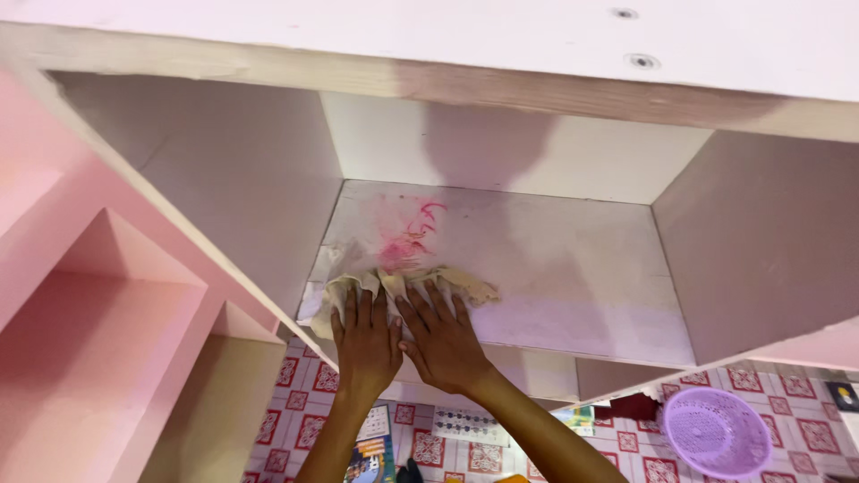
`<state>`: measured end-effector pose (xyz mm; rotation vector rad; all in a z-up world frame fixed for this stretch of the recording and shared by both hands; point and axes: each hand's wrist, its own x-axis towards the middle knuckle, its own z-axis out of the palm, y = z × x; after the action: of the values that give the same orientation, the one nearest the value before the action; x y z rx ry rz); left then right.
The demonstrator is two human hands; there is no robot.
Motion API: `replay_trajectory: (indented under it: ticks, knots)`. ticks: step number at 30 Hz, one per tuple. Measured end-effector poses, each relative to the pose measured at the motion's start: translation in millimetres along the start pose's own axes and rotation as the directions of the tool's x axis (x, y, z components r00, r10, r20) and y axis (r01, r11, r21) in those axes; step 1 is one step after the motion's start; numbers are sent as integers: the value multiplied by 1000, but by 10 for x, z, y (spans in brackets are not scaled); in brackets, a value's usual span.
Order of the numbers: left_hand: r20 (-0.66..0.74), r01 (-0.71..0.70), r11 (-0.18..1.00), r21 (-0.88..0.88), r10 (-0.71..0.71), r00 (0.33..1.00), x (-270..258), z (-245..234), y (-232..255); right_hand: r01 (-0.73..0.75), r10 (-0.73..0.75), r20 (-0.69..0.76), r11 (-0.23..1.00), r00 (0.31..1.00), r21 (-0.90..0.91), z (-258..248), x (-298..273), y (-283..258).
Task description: The person wipes a tiled countertop and a white wooden cabinet using a cloth, scrubbing different surfaces and sides.
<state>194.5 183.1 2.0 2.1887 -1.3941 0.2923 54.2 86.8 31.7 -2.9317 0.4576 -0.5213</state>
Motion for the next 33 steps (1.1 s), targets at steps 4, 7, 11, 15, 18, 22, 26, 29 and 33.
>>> replay_trajectory:
  ticks: [4, 7, 11, 15, 18, 22, 26, 29, 33]
  knots:
    - [21, -105, 989, -103, 108, 994, 35, 329, 716, -98, 98, 3, 994, 995, -50, -258, -549, 587]
    - [83, -159, 970, -184, 176, 981, 156, 745, 1406, -219, 220, 5, 971, 975, -96, -493, -1004, 1181]
    - [134, -290, 913, -285, 338, 932, 417, 1292, 2439, -395, 393, -50, 899, 918, -192, -855, -1685, 1917]
    - [179, -328, 895, -304, 391, 903, 405, 1442, 2987, -544, 532, -172, 839, 829, -28, -833, -2135, 2048]
    - [189, -354, 871, -341, 432, 882, 219, 1274, 2888, -492, 484, -232, 870, 844, 26, -820, -2253, 1841]
    - [72, -350, 859, -374, 403, 912, -196, 988, 2723, -458, 402, -331, 882, 853, -109, -887, -2236, 1442]
    - [45, -331, 873, -359, 370, 928, -84, 862, 2396, -418, 353, -297, 888, 887, -191, -872, -1944, 1442]
    - [15, -267, 916, -299, 284, 959, 93, 754, 1980, -360, 309, -219, 898, 925, -253, -683, -1476, 1406]
    - [-28, -225, 951, -209, 225, 974, 246, 567, 1209, -292, 282, -79, 936, 956, -199, -314, -779, 1154]
